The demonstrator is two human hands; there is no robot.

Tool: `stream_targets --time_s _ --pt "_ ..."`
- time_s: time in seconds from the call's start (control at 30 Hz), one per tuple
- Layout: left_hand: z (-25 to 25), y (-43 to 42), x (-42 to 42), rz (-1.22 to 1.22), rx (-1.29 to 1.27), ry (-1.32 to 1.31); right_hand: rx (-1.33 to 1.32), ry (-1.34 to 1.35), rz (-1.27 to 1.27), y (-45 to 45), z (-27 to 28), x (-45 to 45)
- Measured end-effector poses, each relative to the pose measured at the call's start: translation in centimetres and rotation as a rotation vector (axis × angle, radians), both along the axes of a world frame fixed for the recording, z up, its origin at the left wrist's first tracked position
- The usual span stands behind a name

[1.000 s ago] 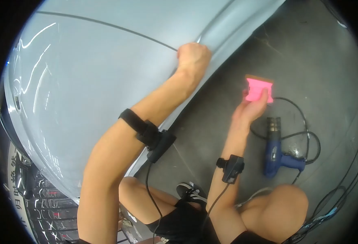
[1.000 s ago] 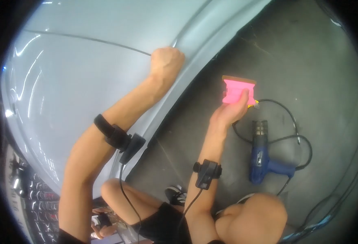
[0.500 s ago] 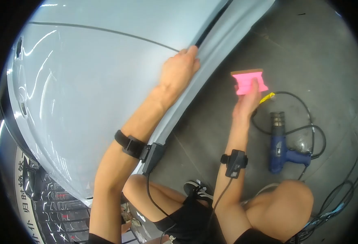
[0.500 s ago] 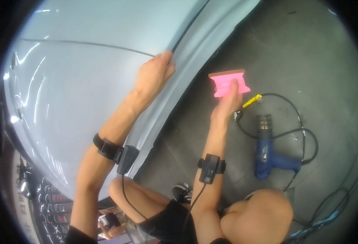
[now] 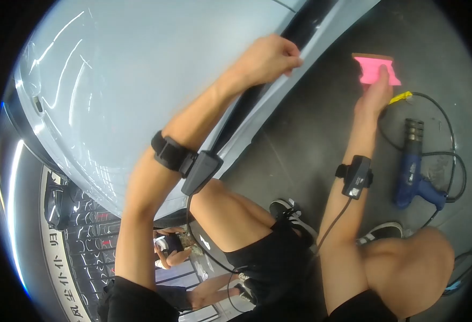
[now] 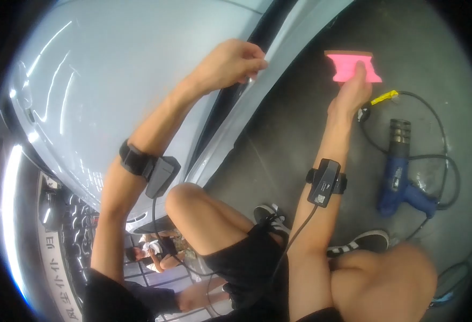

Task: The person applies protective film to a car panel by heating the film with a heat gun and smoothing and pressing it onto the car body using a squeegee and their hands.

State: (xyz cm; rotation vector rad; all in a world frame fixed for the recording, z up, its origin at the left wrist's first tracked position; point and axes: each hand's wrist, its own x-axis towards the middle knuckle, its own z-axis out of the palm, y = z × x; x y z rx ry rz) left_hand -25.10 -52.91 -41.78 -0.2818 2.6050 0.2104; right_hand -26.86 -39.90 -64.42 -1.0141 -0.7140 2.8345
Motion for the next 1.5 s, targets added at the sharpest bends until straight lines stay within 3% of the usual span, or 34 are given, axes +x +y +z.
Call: stream_targets --time_s 0.07,0.13,0.2,0.23,0.3,0.4,0.53,0.67,1.0,1.07,1.27,1.4,1.5 --pt "0.2 -1.7 1.1 -0.178 -0.044 0.276 0.017 -0.011 0.027 -0.5 -0.3 -0.1" --pt "0.2 -1.9 2.3 -0.136 -0.004 0.247 0.034 0.026 0.057 -1.1 -1.1 -0.3" --pt "-1.1 -2.4 3.6 -0.369 -0.067 0.519 0.066 0.11 0.064 -2.0 -2.1 -0.4" --pt "-1.3 -2.4 3.7 -0.382 -0.05 0.537 0.078 0.139 0.101 -2.5 -2.7 -0.6" --pt "-1.2 -2.1 3.8 -0.372 -0.256 0.604 0.119 0.184 0.124 -3.4 -1.5 -0.9" --pt "-1.5 -2.8 3.9 -0.429 -0.387 0.641 0.203 0.27 0.191 -4.5 -0.2 -1.8" --pt "-1.8 -4.1 4.1 -0.385 -0.195 0.71 0.187 0.35 -0.016 -4.8 -0.3 -5.1" --pt "-2.0 -4.6 3.8 -0.514 -0.192 0.78 0.215 0.326 0.04 -3.7 1.2 -8.3" --pt "-3.0 -5.6 3.6 -0.701 -0.22 0.888 0.725 0.297 0.084 -3.0 0.8 -11.5" --pt "-3.2 -5.7 3.7 -0.708 -0.231 0.888 0.776 0.27 0.205 -2.2 1.0 -11.7" --pt "-3.6 -5.9 3.5 -0.775 -0.298 0.896 0.91 0.313 0.176 -5.6 1.0 -8.0" --pt "-3.4 -5.8 3.5 -0.803 -0.324 0.905 0.9 0.337 0.124 -7.8 4.2 -2.2" --pt "-3.5 -5.9 3.5 -0.819 -0.304 0.924 0.754 0.314 0.219 -9.3 4.8 1.7"
